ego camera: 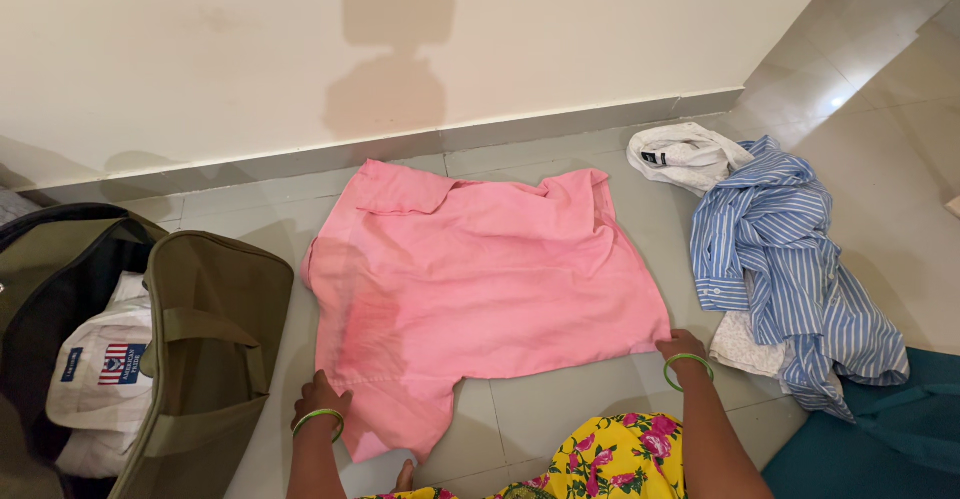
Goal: The person folds a white shirt and places it in a green bag, then buttons and smooths out a pink shirt on the floor.
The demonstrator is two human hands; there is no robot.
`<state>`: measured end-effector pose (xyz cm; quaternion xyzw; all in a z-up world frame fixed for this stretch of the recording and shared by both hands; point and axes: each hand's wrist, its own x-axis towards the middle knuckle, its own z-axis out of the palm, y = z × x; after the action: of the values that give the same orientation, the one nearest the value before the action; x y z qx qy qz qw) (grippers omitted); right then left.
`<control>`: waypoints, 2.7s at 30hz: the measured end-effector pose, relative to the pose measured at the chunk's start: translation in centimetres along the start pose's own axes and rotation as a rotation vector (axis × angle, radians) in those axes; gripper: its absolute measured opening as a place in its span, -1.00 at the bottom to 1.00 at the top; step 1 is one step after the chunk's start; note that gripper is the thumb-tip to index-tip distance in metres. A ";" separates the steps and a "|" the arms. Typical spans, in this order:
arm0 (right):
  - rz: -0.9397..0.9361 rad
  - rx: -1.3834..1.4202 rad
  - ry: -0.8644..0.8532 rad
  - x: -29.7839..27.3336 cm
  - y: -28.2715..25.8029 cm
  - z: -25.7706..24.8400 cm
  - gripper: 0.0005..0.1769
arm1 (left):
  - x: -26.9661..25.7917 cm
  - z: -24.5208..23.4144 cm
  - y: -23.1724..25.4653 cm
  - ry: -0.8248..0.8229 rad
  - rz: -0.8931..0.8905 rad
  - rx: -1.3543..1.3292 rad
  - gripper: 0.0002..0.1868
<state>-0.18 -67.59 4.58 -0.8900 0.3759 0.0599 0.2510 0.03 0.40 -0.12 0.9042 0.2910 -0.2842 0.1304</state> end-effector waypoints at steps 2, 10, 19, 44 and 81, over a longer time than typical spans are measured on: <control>-0.033 0.024 0.018 0.1 0.3 0.2 -0.38 | 0.0 -0.1 -0.1 0.008 -0.007 -0.006 -0.11; 0.115 0.175 -0.115 -1.0 -0.5 -0.8 -0.56 | 0.1 -0.4 0.0 0.014 -0.028 -0.036 -0.13; 0.227 0.255 -0.162 -1.0 -0.6 -1.2 -0.63 | 0.3 -0.8 0.0 0.014 -0.113 -0.227 -0.01; -0.379 1.284 0.229 -0.5 -16.6 -25.0 -0.63 | -10.4 -26.2 5.4 0.201 0.732 -1.759 -0.94; -0.809 1.441 0.248 -5.4 -27.4 -32.9 -0.85 | -17.8 -42.8 13.1 0.882 1.138 -0.942 -0.82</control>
<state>12.41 -64.10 45.66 -0.5781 -0.0014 -0.3881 0.7177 14.69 -0.97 45.72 0.7921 -0.0951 0.3520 0.4896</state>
